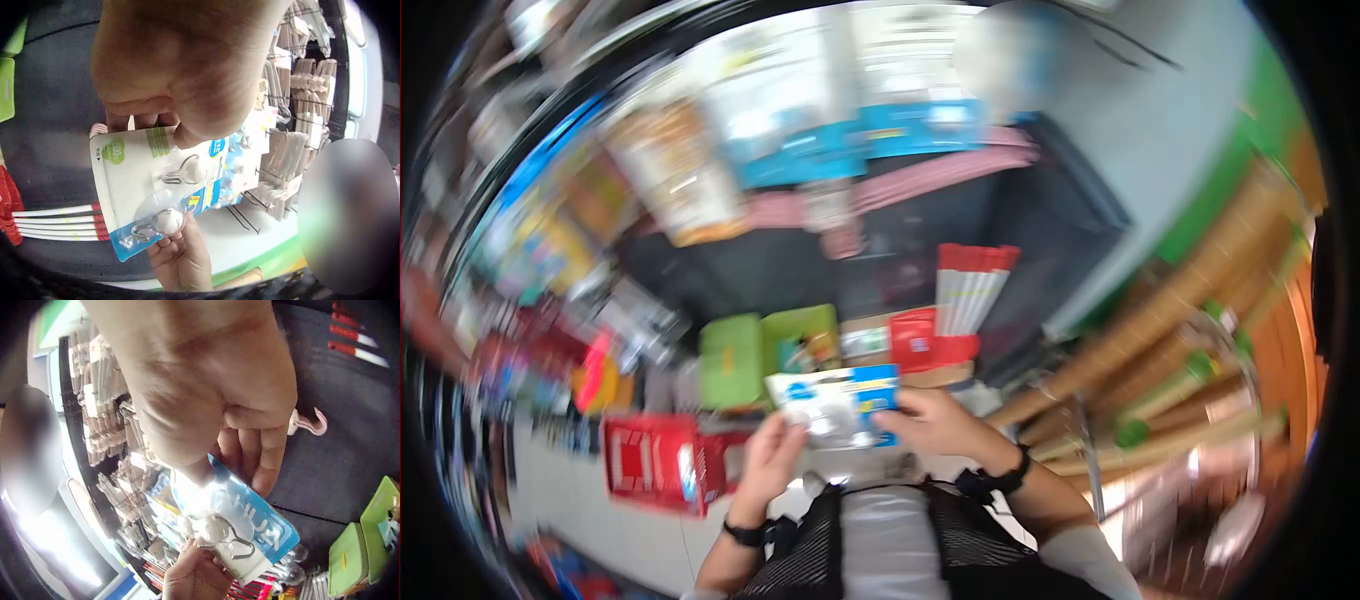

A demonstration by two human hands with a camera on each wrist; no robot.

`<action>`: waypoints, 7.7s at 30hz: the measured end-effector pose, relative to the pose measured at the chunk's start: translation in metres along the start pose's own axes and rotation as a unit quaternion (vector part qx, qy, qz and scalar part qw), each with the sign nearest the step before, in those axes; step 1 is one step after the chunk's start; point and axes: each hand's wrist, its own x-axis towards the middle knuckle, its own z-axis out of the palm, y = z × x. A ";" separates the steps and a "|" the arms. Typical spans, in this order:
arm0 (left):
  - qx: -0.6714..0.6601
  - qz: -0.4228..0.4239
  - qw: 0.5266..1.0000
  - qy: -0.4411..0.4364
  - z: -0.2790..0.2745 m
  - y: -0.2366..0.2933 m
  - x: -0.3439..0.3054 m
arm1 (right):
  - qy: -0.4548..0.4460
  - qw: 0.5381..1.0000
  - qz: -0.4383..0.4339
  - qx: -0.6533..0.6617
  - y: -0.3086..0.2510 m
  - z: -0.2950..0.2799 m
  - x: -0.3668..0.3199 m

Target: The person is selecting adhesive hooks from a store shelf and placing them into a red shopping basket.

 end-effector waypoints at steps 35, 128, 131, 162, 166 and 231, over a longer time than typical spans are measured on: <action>0.186 -0.311 0.871 0.333 -0.510 -0.428 -0.207 | -0.179 0.885 0.285 -0.323 0.097 0.284 0.057; 0.184 0.020 0.978 -0.091 0.031 -0.018 0.001 | 0.435 0.849 -0.299 -0.008 -0.160 -0.272 0.094; 0.188 0.055 0.974 -0.117 0.044 0.016 0.014 | 0.418 0.856 -0.304 0.014 -0.163 -0.260 0.066; -0.188 0.043 0.975 -0.108 -0.003 -0.030 -0.003 | 0.097 0.995 0.011 0.023 -0.020 0.022 -0.004; -0.250 0.016 0.966 -0.058 -0.052 -0.083 -0.052 | -0.004 0.996 0.071 0.049 0.001 0.092 0.017; 0.184 -0.185 0.866 0.426 -0.450 -0.394 -0.191 | -0.119 0.920 0.143 -0.344 0.121 0.284 0.104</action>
